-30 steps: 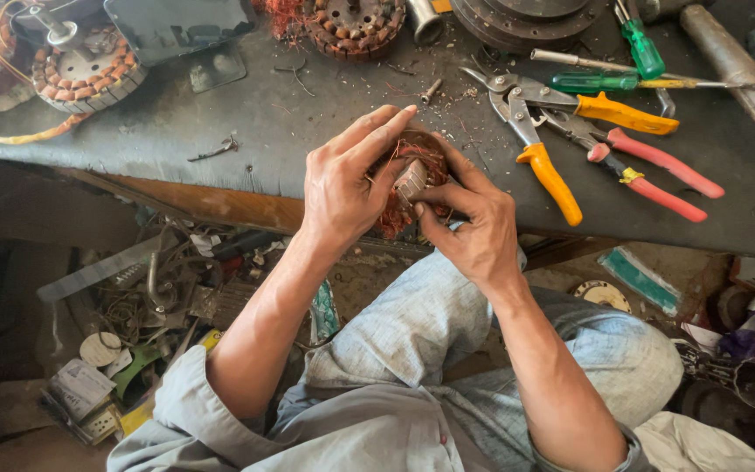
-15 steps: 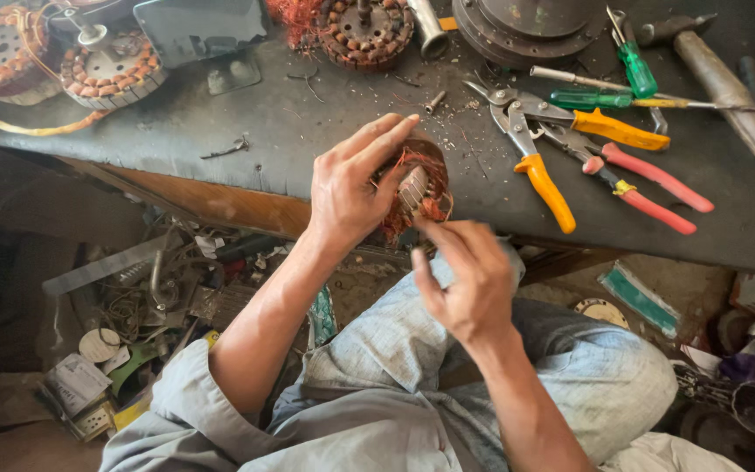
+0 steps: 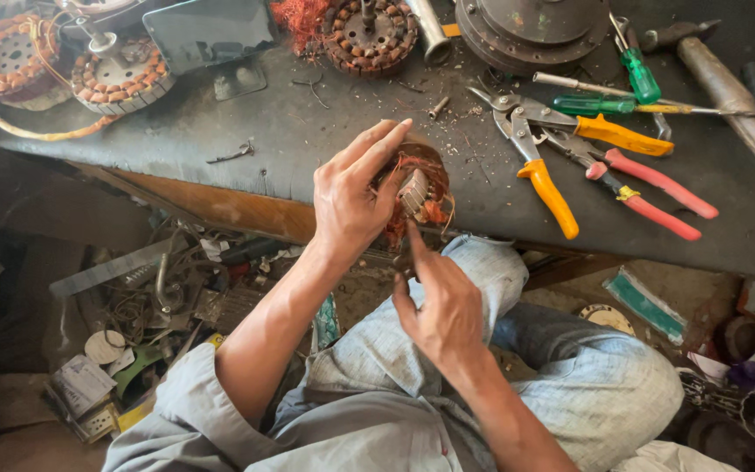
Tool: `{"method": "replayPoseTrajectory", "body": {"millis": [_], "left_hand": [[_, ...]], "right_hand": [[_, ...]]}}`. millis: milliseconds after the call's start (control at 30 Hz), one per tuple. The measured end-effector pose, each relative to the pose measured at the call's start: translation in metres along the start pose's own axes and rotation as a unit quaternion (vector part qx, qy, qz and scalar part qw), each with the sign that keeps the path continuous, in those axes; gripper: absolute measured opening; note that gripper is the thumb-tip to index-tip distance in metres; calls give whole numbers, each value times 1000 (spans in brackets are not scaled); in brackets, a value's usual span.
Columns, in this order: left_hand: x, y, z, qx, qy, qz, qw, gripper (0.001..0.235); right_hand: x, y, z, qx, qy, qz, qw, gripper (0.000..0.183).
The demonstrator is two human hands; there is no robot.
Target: The person uses snips to cut the copper wire coils from a fan motor stator, pulls the wires out by hand, and clears the slots using a screwdriver and pliers.
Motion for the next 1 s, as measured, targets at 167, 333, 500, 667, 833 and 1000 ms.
{"method": "replayPoseTrajectory", "body": {"millis": [167, 333, 500, 667, 833, 1000], "left_hand": [[-1, 0, -2, 10, 6, 11, 1000, 49], [-4, -3, -2, 10, 9, 11, 1000, 49], [-4, -1, -1, 16, 4, 18, 1000, 49], [-4, -1, -2, 10, 7, 7, 1000, 51], [-2, -2, -3, -2, 12, 1, 1000, 53], [-2, -1, -3, -20, 18, -18, 999, 53]], "right_hand": [[4, 23, -7, 29, 25, 58, 998, 58], [14, 42, -19, -18, 68, 97, 993, 48], [31, 32, -29, -76, 106, 69, 989, 41], [42, 33, -32, -73, 131, 69, 986, 34], [43, 29, -24, -72, 110, 68, 989, 22], [35, 32, -22, -53, 106, 102, 988, 23]]}}
Point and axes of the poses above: each hand's wrist, its own x-axis towards the middle knuckle, its own y-axis out of the back of the hand, z = x × y, the point moved 9 cm from there along x, towards the middle knuckle, and after that the axes turned 4 degrees about y, right-handed, at the moved point
